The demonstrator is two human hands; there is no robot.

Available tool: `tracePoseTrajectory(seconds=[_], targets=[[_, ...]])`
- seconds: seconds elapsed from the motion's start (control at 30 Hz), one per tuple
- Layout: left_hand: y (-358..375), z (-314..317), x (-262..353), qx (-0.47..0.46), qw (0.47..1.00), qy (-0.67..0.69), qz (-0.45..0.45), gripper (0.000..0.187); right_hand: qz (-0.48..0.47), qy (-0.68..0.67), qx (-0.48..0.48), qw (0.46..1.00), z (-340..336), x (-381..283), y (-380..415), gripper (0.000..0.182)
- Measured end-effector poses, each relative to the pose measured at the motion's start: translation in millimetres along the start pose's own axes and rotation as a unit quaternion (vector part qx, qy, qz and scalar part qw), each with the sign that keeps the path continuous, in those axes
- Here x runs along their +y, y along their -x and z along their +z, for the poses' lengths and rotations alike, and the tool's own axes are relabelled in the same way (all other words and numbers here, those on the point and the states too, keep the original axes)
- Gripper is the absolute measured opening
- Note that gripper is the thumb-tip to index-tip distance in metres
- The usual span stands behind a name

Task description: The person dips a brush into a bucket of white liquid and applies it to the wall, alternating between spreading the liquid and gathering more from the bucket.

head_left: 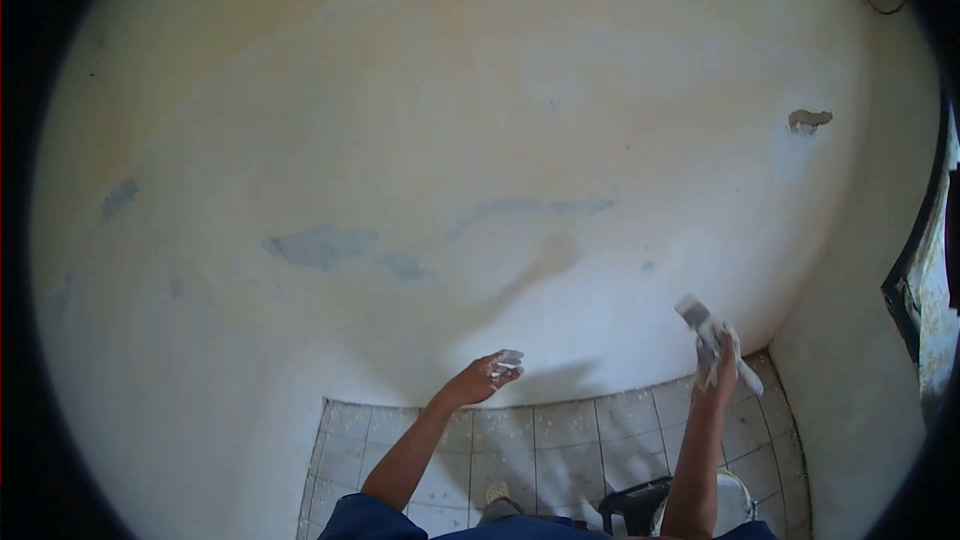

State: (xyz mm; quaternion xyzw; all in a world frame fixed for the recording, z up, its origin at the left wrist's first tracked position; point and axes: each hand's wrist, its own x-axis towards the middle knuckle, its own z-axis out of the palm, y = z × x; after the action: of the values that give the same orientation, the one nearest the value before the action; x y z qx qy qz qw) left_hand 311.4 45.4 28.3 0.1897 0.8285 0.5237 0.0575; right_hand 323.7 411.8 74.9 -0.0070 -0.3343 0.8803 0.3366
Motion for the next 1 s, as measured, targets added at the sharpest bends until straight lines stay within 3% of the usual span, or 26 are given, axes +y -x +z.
tracePoseTrajectory(seconds=[0.03, 0.13, 0.17, 0.23, 0.37, 0.5, 0.53, 0.6, 0.63, 0.7, 0.77, 0.83, 0.93, 1.0], targets=[[9.1, -28.5, -5.7, 0.013, 1.0, 0.003, 0.025, 0.038, -0.006, -0.036, -0.046, 0.998, 29.2, 14.8, 14.3, 0.038], [61.2, -146.4, -5.5, 0.056, 0.996, 0.0, 0.077, 0.035, -0.006, -0.044, -0.041, 0.998, 165.6, 55.5, 86.1, 0.03], [-4.8, -149.8, 39.6, 0.065, 0.992, 0.002, 0.105, 0.034, -0.011, -0.046, -0.049, 0.998, 199.4, 38.2, 17.0, 0.027], [3.4, -213.4, 46.0, 0.08, 0.983, 0.015, 0.166, 0.033, -0.035, -0.076, -0.077, 0.994, 283.9, 53.5, 45.9, 0.024], [-35.0, -276.4, 126.6, 0.136, 0.966, -0.073, 0.206, 0.029, -0.068, -0.113, -0.103, 0.986, 427.6, 53.1, 12.7, 0.023], [-288.3, -205.0, 263.2, 0.173, 0.958, -0.122, 0.193, 0.028, -0.156, -0.137, -0.061, 0.976, 510.3, 9.9, -278.7, 0.029], [-325.7, -190.5, 291.2, 0.183, 0.956, -0.122, 0.194, 0.03, -0.17, -0.153, -0.053, 0.972, 528.6, -7.1, -324.9, 0.031], [-331.6, -195.3, 310.5, 0.179, 0.955, -0.118, 0.203, 0.03, -0.221, -0.148, -0.028, 0.963, 571.5, -6.9, -353.1, 0.033], [-388.8, -139.4, 363.7, 0.172, 0.957, -0.127, 0.194, 0.03, -0.242, -0.13, 0.006, 0.961, 553.9, -43.4, -449.9, 0.034], [-412.5, -149.2, 358.2, 0.14, 0.963, -0.072, 0.219, 0.029, -0.288, -0.091, 0.064, 0.951, 563.6, -4.3, -487.8, 0.035], [-416.4, -155.6, 348.2, 0.12, 0.963, -0.053, 0.234, 0.029, -0.333, -0.013, 0.11, 0.936, 530.4, 63.6, -500.2, 0.034], [-417.8, -163.0, 336.2, 0.104, 0.965, -0.067, 0.233, 0.029, -0.358, 0.1, 0.107, 0.922, 447.6, 127.1, -462.5, 0.029], [-423.8, -169.7, 328.8, 0.092, 0.965, -0.096, 0.227, 0.028, -0.136, -0.046, 0.125, 0.982, 387.3, 144.7, -426.4, 0.022], [-424.3, -172.9, 335.3, 0.094, 0.968, -0.095, 0.215, 0.026, -0.186, -0.108, 0.06, 0.975, 421.6, 116.4, -449.7, 0.02]])
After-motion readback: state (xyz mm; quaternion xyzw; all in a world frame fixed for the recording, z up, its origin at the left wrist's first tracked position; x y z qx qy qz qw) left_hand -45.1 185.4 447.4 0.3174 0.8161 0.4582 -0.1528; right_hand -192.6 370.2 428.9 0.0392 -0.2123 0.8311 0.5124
